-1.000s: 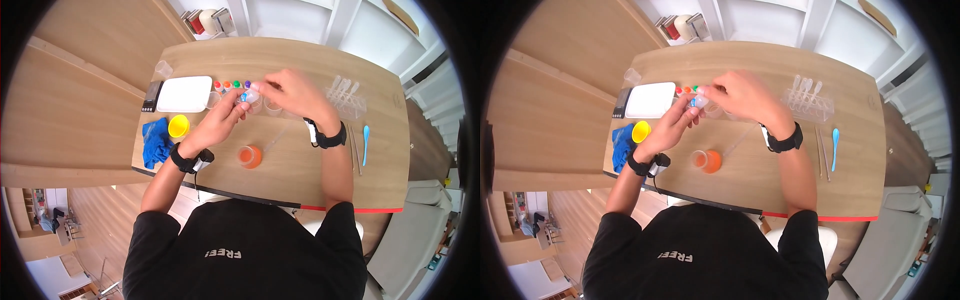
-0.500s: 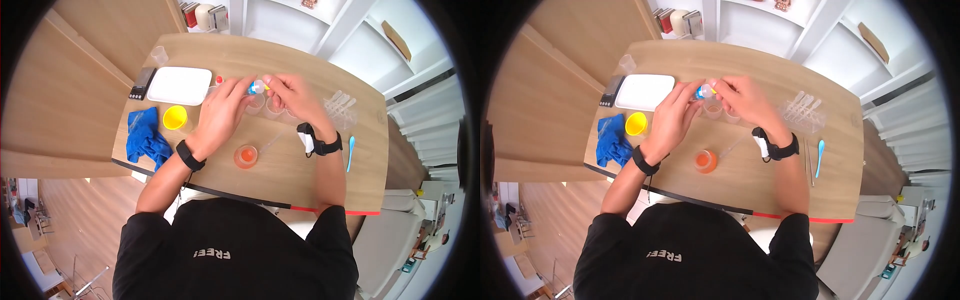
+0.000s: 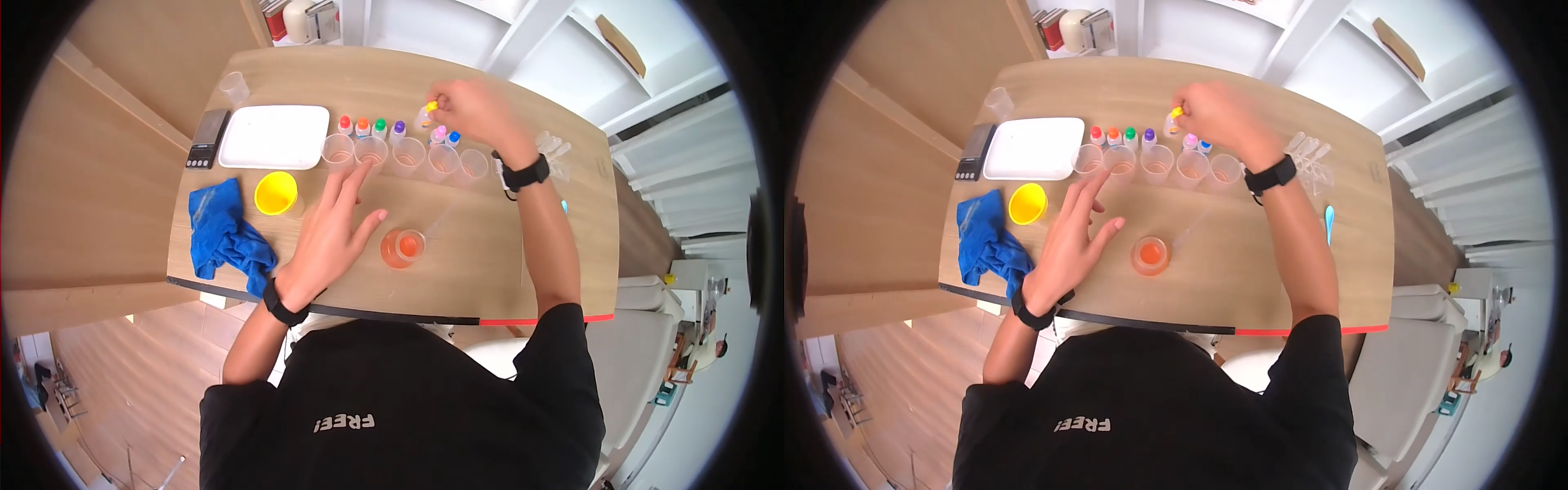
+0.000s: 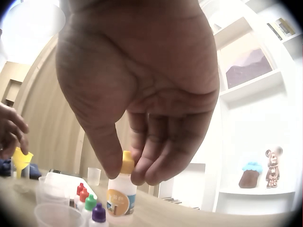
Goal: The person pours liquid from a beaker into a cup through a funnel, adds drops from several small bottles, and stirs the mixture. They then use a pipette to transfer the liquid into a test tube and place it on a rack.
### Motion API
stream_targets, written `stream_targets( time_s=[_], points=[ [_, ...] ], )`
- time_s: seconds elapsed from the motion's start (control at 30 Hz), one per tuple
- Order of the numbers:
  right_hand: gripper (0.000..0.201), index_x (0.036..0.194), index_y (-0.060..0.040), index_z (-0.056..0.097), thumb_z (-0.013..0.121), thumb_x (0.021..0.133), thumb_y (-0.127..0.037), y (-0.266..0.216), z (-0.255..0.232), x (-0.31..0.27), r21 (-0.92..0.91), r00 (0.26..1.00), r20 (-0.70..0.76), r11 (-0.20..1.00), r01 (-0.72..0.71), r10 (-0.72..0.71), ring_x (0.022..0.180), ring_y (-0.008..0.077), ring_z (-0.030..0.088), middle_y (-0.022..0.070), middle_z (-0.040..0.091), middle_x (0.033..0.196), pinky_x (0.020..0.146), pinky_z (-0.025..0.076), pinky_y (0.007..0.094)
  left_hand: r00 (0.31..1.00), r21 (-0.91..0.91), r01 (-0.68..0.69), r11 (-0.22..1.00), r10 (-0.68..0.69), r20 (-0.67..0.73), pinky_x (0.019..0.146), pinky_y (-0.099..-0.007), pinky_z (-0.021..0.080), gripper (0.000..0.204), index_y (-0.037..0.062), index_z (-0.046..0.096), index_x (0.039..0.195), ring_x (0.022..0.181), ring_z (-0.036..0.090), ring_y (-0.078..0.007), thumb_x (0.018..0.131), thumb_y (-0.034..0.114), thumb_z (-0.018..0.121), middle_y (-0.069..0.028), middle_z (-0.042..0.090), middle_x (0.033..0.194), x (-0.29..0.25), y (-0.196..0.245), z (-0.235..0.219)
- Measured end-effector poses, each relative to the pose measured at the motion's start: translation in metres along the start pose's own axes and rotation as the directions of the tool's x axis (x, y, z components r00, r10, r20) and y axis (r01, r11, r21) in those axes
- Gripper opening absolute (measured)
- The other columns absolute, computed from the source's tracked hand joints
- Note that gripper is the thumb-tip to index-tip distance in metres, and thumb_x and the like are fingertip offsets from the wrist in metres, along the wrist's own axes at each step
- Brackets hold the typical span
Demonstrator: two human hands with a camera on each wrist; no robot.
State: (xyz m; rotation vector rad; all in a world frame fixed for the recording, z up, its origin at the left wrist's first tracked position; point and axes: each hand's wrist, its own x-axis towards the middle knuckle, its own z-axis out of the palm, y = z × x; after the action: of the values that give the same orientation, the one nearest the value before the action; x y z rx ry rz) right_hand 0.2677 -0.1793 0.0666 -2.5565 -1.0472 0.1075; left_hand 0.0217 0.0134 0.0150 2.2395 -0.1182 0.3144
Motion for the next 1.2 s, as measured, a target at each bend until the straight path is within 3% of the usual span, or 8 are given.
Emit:
stream_targets(
  time_s=[0.37, 0.5, 0.6, 0.77, 0.9, 1.0, 1.07, 1.2],
  points=[
    [0.022, 0.107, -0.0104, 0.079, 0.078, 0.085, -0.014, 0.016, 0.044, 0.015, -0.077, 0.974, 0.221, 0.996, -0.043, 0.059, 0.095, 0.0303, 0.073, 0.0082, 0.077, 0.097, 0.077, 0.057, 0.0446, 0.995, -0.005, 0.072, 0.997, -0.072, 0.071, 0.089, -0.0457, 0.059, 0.064, 0.0047, 0.047, 0.155, 0.105, 0.069, -0.0340, 0.100, 0.019, 0.074, -0.0184, 0.053, 0.144, -0.022, -0.009, -0.003],
    [0.023, 0.107, -0.0033, 0.076, 0.080, 0.087, -0.013, 0.027, 0.047, 0.010, -0.002, 0.978, 0.207, 1.000, -0.008, 0.008, 0.086, 0.0286, 0.073, 0.0103, 0.078, 0.094, 0.075, 0.057, 0.0422, 0.994, -0.016, 0.079, 0.997, -0.078, 0.077, 0.089, -0.0457, 0.059, 0.063, 0.0048, 0.047, 0.155, 0.105, 0.070, -0.0341, 0.100, 0.019, 0.074, -0.0185, 0.053, 0.145, -0.021, -0.010, -0.003],
    [0.026, 0.110, -0.0039, 0.076, 0.081, 0.087, -0.014, 0.044, 0.046, 0.009, 0.105, 0.996, 0.078, 0.994, 0.036, -0.044, 0.090, 0.0295, 0.072, 0.0111, 0.078, 0.098, 0.079, 0.057, 0.0421, 0.993, -0.025, 0.089, 0.996, -0.087, 0.078, 0.088, -0.0457, 0.059, 0.063, 0.0054, 0.047, 0.155, 0.105, 0.071, -0.0344, 0.100, 0.019, 0.074, -0.0185, 0.053, 0.145, -0.020, -0.012, -0.003],
    [0.026, 0.111, -0.0067, 0.076, 0.081, 0.086, -0.013, 0.029, 0.027, -0.002, -0.136, 0.986, 0.166, 0.991, 0.015, 0.008, 0.091, 0.0329, 0.071, 0.0129, 0.076, 0.097, 0.080, 0.056, 0.0433, 0.994, -0.010, 0.066, 0.998, -0.065, 0.083, 0.088, -0.0458, 0.059, 0.063, 0.0061, 0.047, 0.155, 0.104, 0.072, -0.0347, 0.100, 0.019, 0.074, -0.0184, 0.054, 0.145, -0.014, -0.007, 0.000],
    [0.021, 0.107, -0.0066, 0.077, 0.079, 0.087, -0.011, 0.045, 0.044, 0.003, -0.074, 0.980, 0.196, 0.997, 0.032, -0.016, 0.090, 0.0327, 0.071, 0.0150, 0.075, 0.096, 0.079, 0.056, 0.0440, 0.993, -0.003, 0.082, 0.997, -0.082, 0.082, 0.088, -0.0391, 0.056, 0.065, 0.0067, 0.047, 0.158, 0.105, 0.066, -0.0263, 0.100, 0.015, 0.075, -0.0160, 0.054, 0.145, -0.010, -0.004, 0.002],
    [0.013, 0.101, -0.0049, 0.076, 0.076, 0.088, -0.008, 0.057, 0.044, 0.001, 0.029, 0.988, 0.125, 0.996, 0.089, -0.092, 0.087, 0.0321, 0.071, 0.0157, 0.075, 0.092, 0.075, 0.055, 0.0437, 0.996, 0.024, 0.057, 0.998, -0.058, 0.061, 0.088, -0.0451, 0.058, 0.062, 0.0065, 0.048, 0.155, 0.103, 0.071, -0.0353, 0.100, 0.019, 0.074, -0.0188, 0.054, 0.146, -0.003, -0.003, -0.001],
    [0.009, 0.096, -0.0029, 0.075, 0.077, 0.089, -0.009, 0.056, 0.030, -0.003, 0.014, 0.978, -0.134, 0.987, 0.162, -0.158, 0.080, 0.0304, 0.069, 0.0147, 0.073, 0.086, 0.071, 0.054, 0.0410, 0.999, 0.019, 0.023, 1.000, -0.023, 0.025, 0.087, -0.0447, 0.058, 0.061, 0.0064, 0.049, 0.154, 0.101, 0.070, -0.0345, 0.101, 0.019, 0.074, -0.0189, 0.056, 0.144, 0.003, -0.001, -0.003],
    [0.013, 0.095, -0.0023, 0.074, 0.079, 0.092, -0.014, 0.004, -0.024, -0.029, 0.125, 0.990, -0.123, 0.988, 0.088, -0.073, 0.073, 0.0242, 0.066, 0.0110, 0.072, 0.080, 0.067, 0.052, 0.0364, 0.999, 0.050, 0.048, 0.998, -0.048, -0.007, 0.087, -0.0441, 0.057, 0.060, 0.0065, 0.052, 0.152, 0.099, 0.070, -0.0333, 0.099, 0.022, 0.076, -0.0184, 0.061, 0.137, 0.023, 0.001, -0.001]
  ],
)
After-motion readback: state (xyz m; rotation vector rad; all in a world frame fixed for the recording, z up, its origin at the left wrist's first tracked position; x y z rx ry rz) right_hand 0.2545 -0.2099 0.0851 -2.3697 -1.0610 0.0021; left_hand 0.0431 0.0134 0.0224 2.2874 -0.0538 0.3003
